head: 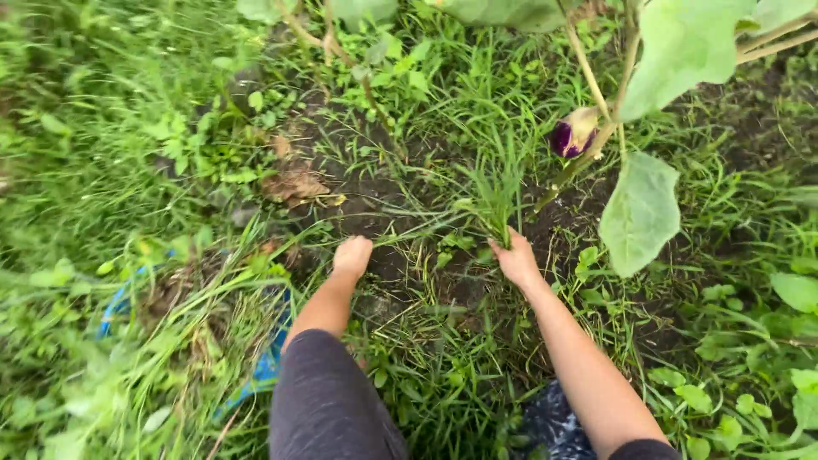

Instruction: Removing weeds from the soil around eggplant plants in a garden.

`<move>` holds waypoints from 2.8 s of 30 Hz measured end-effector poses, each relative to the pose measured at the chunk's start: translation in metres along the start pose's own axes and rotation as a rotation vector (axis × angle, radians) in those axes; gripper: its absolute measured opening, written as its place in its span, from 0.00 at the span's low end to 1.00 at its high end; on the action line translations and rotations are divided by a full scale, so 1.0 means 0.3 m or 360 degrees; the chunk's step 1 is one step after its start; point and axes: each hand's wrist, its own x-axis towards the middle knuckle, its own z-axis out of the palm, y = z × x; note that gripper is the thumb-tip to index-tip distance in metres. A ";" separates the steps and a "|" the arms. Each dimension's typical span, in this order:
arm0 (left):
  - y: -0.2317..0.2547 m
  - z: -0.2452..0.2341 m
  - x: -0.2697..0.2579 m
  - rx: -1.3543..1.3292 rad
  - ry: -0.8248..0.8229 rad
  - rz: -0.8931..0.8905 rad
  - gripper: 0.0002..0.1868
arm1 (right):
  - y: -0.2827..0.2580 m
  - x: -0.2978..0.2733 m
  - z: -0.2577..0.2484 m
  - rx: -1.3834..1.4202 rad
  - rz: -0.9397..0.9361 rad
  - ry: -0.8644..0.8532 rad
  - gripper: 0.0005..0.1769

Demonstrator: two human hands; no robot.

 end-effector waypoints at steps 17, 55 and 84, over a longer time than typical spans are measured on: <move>-0.060 0.036 -0.043 -0.0719 0.0631 -0.0042 0.11 | -0.279 -0.176 0.357 -0.1210 -0.0203 -0.0984 0.43; -0.208 0.261 0.067 -0.0962 0.0897 0.0053 0.14 | -0.080 0.224 1.070 -0.0580 -0.0882 -0.0096 0.16; -0.132 -0.188 0.083 -0.1501 0.0720 0.0070 0.33 | -0.428 0.248 0.775 -0.0480 -0.0774 0.0063 0.15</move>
